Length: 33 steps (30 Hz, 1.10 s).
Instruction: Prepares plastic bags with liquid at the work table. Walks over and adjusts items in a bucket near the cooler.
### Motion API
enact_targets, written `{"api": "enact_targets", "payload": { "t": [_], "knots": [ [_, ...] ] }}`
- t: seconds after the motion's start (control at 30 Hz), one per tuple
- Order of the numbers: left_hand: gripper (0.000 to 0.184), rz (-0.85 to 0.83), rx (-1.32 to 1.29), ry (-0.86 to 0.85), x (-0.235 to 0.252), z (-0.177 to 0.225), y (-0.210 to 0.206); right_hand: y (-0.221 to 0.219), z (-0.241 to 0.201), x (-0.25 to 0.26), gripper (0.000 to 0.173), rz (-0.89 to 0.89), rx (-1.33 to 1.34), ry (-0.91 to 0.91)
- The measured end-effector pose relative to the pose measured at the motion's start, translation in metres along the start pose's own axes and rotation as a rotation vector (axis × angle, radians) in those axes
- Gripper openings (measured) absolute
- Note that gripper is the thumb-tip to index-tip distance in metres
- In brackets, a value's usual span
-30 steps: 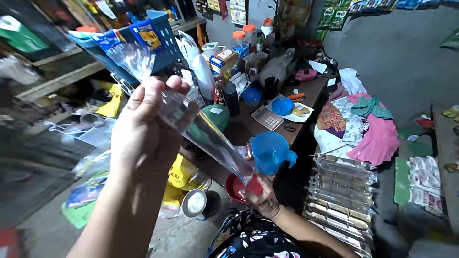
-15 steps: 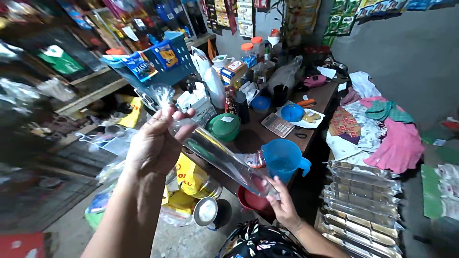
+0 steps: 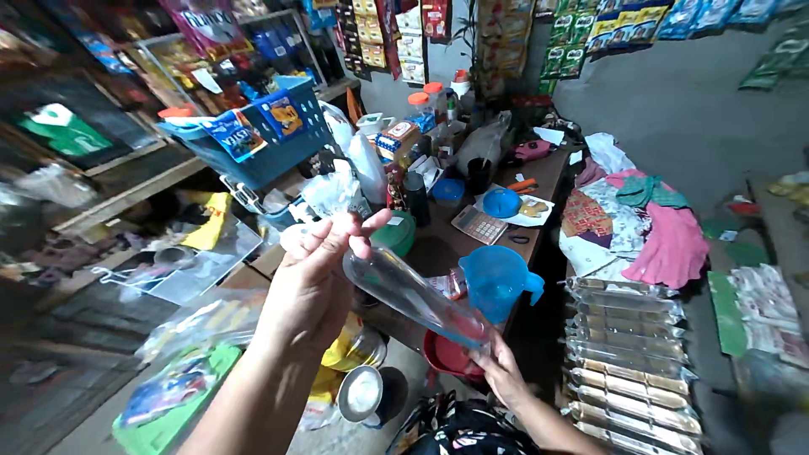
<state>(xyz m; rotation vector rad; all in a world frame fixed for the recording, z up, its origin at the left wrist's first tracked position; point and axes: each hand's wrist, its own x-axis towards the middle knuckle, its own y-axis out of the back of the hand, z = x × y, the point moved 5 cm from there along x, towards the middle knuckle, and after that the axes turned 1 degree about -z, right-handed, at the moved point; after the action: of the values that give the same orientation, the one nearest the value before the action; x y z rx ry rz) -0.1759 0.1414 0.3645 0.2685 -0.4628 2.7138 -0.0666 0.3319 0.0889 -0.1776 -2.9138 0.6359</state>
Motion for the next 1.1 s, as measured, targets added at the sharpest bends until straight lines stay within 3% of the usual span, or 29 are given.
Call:
{"api": "enact_targets", "payload": {
  "t": [0.1,0.13,0.17,0.2,0.27,0.3,0.37,0.43,0.5,0.57,0.7,0.77,0.83,0.97,1.03,1.1],
  "knots": [
    [0.030,-0.072,0.130,-0.096,-0.003,0.003,-0.001,-0.001,0.009,-0.006,0.089,0.040,0.081,-0.022],
    [0.029,-0.106,0.157,-0.128,-0.004,0.004,-0.002,-0.002,0.011,-0.009,0.075,0.061,0.144,-0.094],
    [0.027,-0.134,0.161,-0.152,-0.006,0.004,-0.004,-0.006,0.011,-0.012,0.048,0.086,0.215,-0.238],
    [0.026,-0.156,0.155,-0.169,-0.009,0.003,-0.007,-0.011,0.011,-0.018,0.038,0.082,0.296,-0.427],
    [0.025,-0.208,0.095,-0.172,-0.015,-0.001,-0.014,-0.019,0.016,-0.028,0.034,-0.071,0.380,-0.714],
    [0.024,-0.215,0.037,-0.151,-0.017,-0.004,-0.016,-0.023,0.019,-0.032,0.037,-0.146,0.338,-0.772],
    [0.026,-0.183,-0.116,-0.075,-0.019,-0.010,-0.015,-0.030,0.020,-0.035,0.044,-0.183,0.212,-0.715],
    [0.030,-0.116,-0.223,0.011,-0.020,-0.017,-0.009,-0.034,0.018,-0.033,0.057,-0.273,0.171,-0.488],
    [0.032,-0.077,-0.264,0.066,-0.020,-0.022,-0.002,-0.034,0.013,-0.033,0.072,-0.244,0.018,-0.290],
    [0.033,-0.036,-0.179,0.052,-0.019,-0.021,0.006,-0.028,0.016,-0.035,0.066,-0.161,-0.029,-0.214],
    [0.027,-0.132,0.172,-0.119,-0.023,-0.012,0.010,-0.010,0.033,-0.038,0.062,-0.161,0.304,-0.364],
    [0.025,-0.178,0.166,-0.129,-0.031,-0.012,0.003,-0.009,0.031,-0.037,0.044,-0.127,0.331,-0.483],
    [0.023,-0.185,0.061,-0.083,-0.039,-0.016,-0.006,-0.007,0.029,-0.034,0.039,-0.181,0.273,-0.511],
    [0.024,-0.088,0.027,-0.069,-0.040,-0.018,-0.016,0.004,0.024,-0.024,0.065,-0.301,0.203,-0.331],
    [0.024,-0.052,0.111,-0.133,-0.034,-0.016,-0.016,0.015,0.023,-0.021,0.050,-0.216,0.222,-0.354],
    [0.021,-0.048,0.168,-0.199,-0.031,-0.014,-0.020,0.026,0.021,-0.016,0.052,-0.240,0.218,-0.434]
  ]
}}
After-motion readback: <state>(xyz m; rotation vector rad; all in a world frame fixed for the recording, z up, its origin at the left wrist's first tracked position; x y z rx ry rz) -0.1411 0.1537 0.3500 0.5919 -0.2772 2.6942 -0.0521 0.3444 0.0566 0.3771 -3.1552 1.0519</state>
